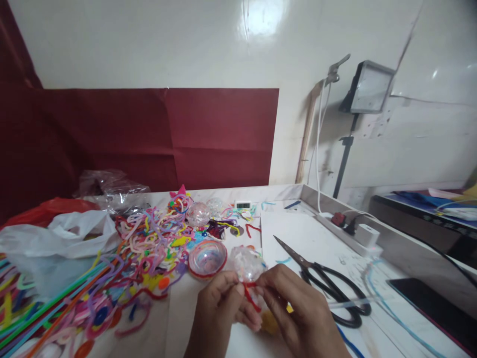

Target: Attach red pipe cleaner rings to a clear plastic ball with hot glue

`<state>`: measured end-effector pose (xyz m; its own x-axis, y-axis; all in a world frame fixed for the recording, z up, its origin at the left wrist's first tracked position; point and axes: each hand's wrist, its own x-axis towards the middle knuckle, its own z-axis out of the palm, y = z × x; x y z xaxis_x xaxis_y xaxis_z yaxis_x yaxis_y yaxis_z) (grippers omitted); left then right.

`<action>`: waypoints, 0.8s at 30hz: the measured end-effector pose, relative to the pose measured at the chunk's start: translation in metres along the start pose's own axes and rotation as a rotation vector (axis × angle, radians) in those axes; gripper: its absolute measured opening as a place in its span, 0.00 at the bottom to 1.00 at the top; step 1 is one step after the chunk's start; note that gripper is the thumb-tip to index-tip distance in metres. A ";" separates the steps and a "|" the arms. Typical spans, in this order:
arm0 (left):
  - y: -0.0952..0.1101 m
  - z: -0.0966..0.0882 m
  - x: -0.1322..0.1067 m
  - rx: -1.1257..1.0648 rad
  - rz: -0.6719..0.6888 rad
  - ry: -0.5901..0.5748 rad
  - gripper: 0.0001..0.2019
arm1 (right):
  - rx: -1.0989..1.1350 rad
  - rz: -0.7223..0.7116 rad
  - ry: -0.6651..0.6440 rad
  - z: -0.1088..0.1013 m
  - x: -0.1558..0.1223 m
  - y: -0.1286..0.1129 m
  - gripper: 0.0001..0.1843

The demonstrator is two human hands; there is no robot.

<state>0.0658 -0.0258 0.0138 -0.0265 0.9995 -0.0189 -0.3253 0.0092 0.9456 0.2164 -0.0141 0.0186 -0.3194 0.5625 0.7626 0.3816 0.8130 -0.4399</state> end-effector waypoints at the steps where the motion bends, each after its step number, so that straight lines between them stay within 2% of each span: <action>1: 0.000 0.000 0.000 0.000 -0.001 -0.004 0.10 | 0.002 0.005 0.022 0.002 -0.001 0.000 0.09; 6: -0.002 0.000 0.000 -0.006 -0.004 -0.026 0.12 | -0.008 0.026 0.040 0.007 -0.004 0.003 0.10; 12: -0.004 -0.002 0.000 -0.014 -0.003 -0.065 0.14 | -0.052 -0.008 0.017 -0.001 0.003 -0.003 0.11; 18: -0.001 0.004 -0.003 -0.003 0.004 0.006 0.14 | -0.092 -0.013 0.001 -0.003 0.005 -0.004 0.13; 24: -0.001 0.005 -0.003 0.018 0.019 0.004 0.15 | -0.100 -0.001 -0.002 -0.002 0.004 -0.003 0.14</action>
<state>0.0708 -0.0289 0.0143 -0.0360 0.9993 -0.0021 -0.3077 -0.0091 0.9514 0.2158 -0.0145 0.0232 -0.3214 0.5623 0.7619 0.4661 0.7943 -0.3896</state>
